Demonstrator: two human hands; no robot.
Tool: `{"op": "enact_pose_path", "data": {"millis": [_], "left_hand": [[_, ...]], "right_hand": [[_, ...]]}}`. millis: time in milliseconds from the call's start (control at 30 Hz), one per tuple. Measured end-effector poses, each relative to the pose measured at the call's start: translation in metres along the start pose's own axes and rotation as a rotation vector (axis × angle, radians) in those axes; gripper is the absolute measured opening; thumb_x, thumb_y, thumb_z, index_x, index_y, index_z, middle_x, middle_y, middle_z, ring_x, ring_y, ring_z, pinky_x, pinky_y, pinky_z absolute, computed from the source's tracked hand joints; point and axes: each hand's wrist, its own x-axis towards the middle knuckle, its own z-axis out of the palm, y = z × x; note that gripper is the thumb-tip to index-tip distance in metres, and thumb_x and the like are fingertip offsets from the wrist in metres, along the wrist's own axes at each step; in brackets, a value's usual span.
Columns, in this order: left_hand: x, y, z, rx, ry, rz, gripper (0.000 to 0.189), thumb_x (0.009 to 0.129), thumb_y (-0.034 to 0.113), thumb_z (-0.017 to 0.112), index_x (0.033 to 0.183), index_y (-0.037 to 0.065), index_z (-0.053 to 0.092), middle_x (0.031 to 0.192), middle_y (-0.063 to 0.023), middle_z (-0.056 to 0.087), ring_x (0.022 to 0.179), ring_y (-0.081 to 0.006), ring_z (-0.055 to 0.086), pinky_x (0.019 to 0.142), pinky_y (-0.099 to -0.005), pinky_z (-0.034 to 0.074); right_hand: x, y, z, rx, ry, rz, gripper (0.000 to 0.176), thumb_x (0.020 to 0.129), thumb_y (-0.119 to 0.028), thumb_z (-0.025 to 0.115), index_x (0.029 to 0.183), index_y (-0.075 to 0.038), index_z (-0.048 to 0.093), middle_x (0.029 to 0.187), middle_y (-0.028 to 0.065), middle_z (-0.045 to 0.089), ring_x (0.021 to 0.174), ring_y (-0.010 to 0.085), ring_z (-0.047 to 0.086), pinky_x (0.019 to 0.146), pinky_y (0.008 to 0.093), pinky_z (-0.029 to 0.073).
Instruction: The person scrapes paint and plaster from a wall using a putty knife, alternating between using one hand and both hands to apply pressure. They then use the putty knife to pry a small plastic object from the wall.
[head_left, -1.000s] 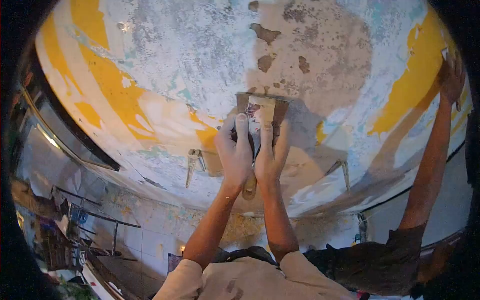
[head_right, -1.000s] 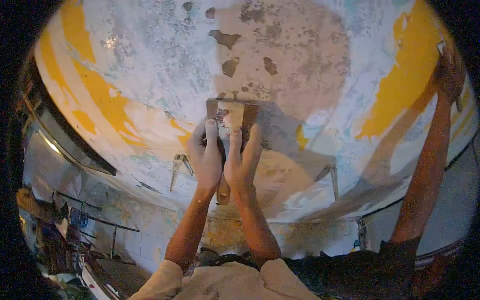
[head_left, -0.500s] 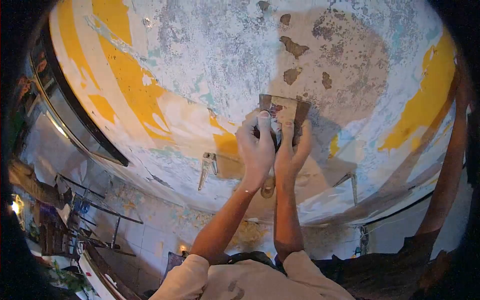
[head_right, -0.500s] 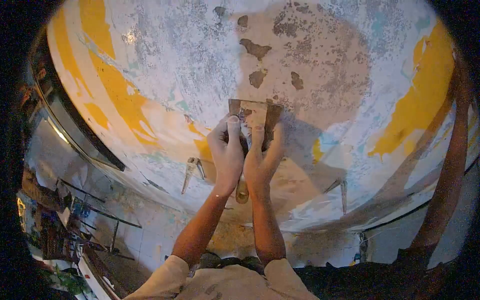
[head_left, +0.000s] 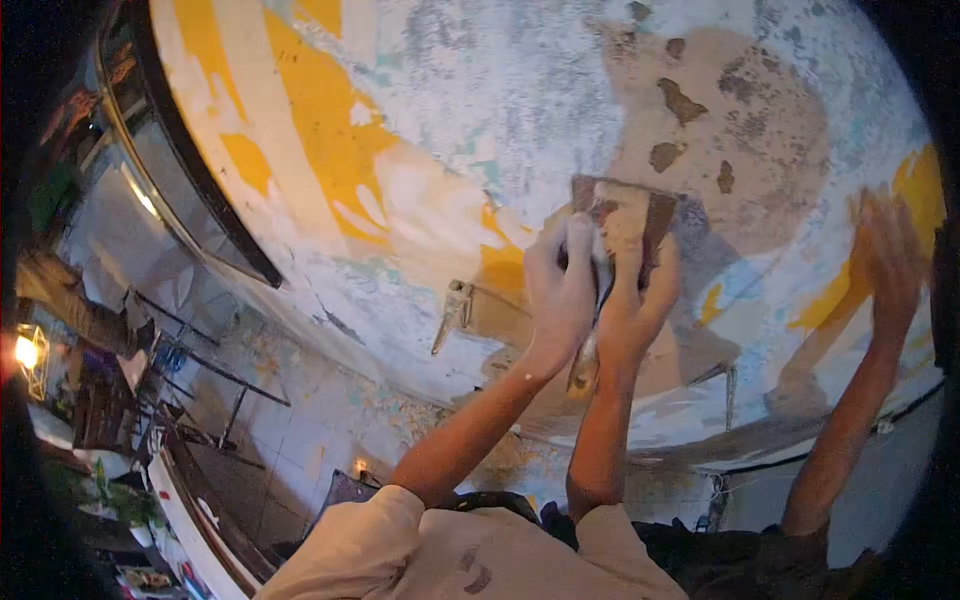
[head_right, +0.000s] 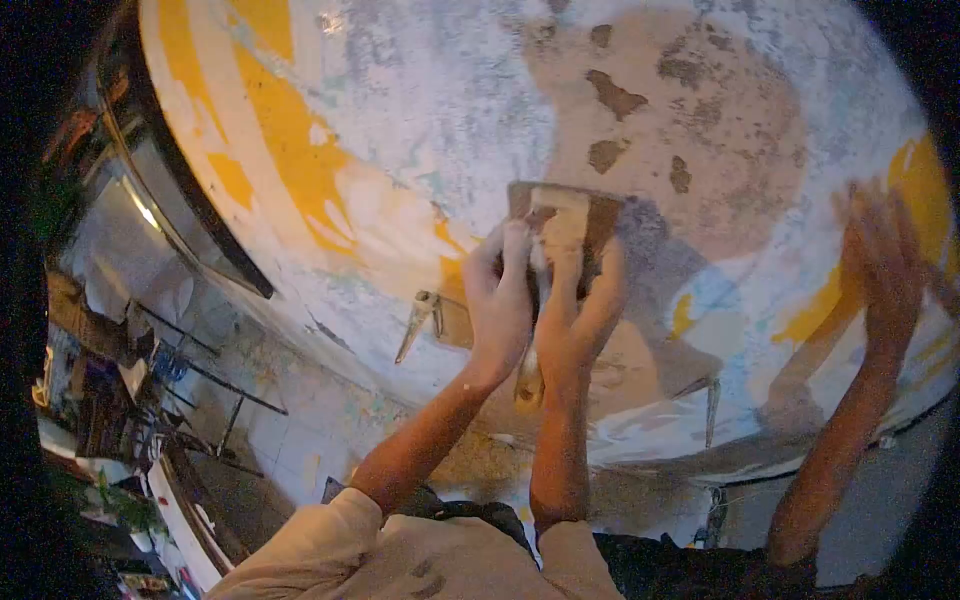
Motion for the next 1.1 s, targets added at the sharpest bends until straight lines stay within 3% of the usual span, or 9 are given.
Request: {"op": "enact_pose_path", "data": {"millis": [67,167,367,600,700,800,900,1000,1100], "left_hand": [[-0.021,-0.009,-0.018,-0.057,0.037,-0.117,0.033,0.105,0.023,0.05,0.084,-0.001,0.055,0.073,0.0008,0.046,0.071,-0.0083,0.041,0.061,-0.0277,0.037],[-0.049,-0.061,-0.045,-0.051,0.0,-0.22,0.033,0.106,0.024,0.05,0.084,0.0,0.057,0.073,0.0026,0.047,0.071,-0.007,0.041,0.061,-0.026,0.036],[-0.045,-0.055,-0.039,-0.129,0.029,-0.268,0.033,0.106,0.024,0.049,0.087,0.0,0.06,0.074,0.0034,0.05,0.071,-0.0058,0.043,0.06,-0.0257,0.037],[-0.061,-0.072,-0.012,-0.247,0.151,-0.329,0.036,0.107,0.031,0.049,0.095,0.0,0.062,0.077,0.0014,0.055,0.067,-0.0077,0.047,0.058,-0.0265,0.039],[-0.065,-0.082,-0.023,-0.102,0.027,-0.325,0.03,0.105,0.027,0.052,0.098,-0.002,0.061,0.082,-0.0051,0.06,0.076,-0.0109,0.053,0.067,-0.0301,0.044],[-0.05,-0.098,-0.039,0.385,-0.016,0.203,0.031,0.104,0.027,0.053,0.098,-0.002,0.061,0.082,-0.0082,0.06,0.076,-0.0129,0.056,0.067,-0.0313,0.045],[-0.046,-0.085,-0.05,0.374,-0.095,0.124,0.031,0.104,0.027,0.054,0.096,-0.003,0.062,0.078,-0.0083,0.06,0.072,-0.0141,0.057,0.066,-0.0327,0.047],[-0.051,-0.07,-0.038,-0.064,-0.068,-0.324,0.032,0.104,0.026,0.055,0.094,-0.003,0.063,0.073,-0.0061,0.059,0.068,-0.0131,0.055,0.064,-0.0318,0.046],[-0.054,-0.073,-0.029,-0.163,-0.056,-0.385,0.031,0.104,0.026,0.055,0.093,-0.002,0.064,0.072,-0.0025,0.058,0.064,-0.0113,0.054,0.06,-0.0294,0.045]], "right_hand": [[-0.007,0.001,0.004,0.008,-0.136,-0.103,0.023,0.099,-0.018,0.059,0.105,0.004,0.059,0.092,0.0196,0.067,0.082,0.0287,0.063,0.077,0.0418,0.049],[-0.021,0.013,0.004,-0.011,-0.294,0.123,0.018,0.098,-0.017,0.059,0.097,0.001,0.058,0.083,0.0166,0.066,0.073,0.0291,0.061,0.072,0.0407,0.048],[-0.022,0.034,-0.004,-0.253,-0.338,-0.164,0.019,0.099,-0.017,0.059,0.092,0.0,0.055,0.074,0.015,0.063,0.068,0.0239,0.06,0.065,0.0381,0.047],[-0.035,0.069,-0.019,-0.162,-0.329,0.028,0.025,0.099,-0.019,0.06,0.105,0.004,0.057,0.087,0.0204,0.065,0.075,0.0265,0.063,0.069,0.0398,0.049],[-0.034,0.069,-0.021,-0.219,-0.332,0.057,0.025,0.099,-0.018,0.06,0.107,0.005,0.057,0.089,0.0216,0.065,0.077,0.0278,0.064,0.07,0.0394,0.05],[-0.028,0.062,-0.022,-0.285,-0.361,0.061,0.022,0.099,-0.019,0.06,0.103,0.003,0.056,0.087,0.0204,0.066,0.078,0.0298,0.065,0.071,0.0399,0.05],[-0.026,0.051,-0.02,-0.242,-0.371,0.096,0.021,0.099,-0.019,0.059,0.098,0.001,0.055,0.085,0.0196,0.067,0.079,0.034,0.066,0.072,0.0419,0.049],[-0.03,0.048,-0.016,-0.274,-0.31,0.065,0.021,0.099,-0.02,0.059,0.096,0.001,0.055,0.084,0.0197,0.066,0.079,0.0371,0.066,0.073,0.0442,0.048],[-0.031,0.052,-0.021,-0.412,-0.293,-0.021,0.022,0.098,-0.02,0.06,0.099,0.001,0.057,0.083,0.0206,0.066,0.077,0.0389,0.064,0.072,0.0462,0.047]]}}
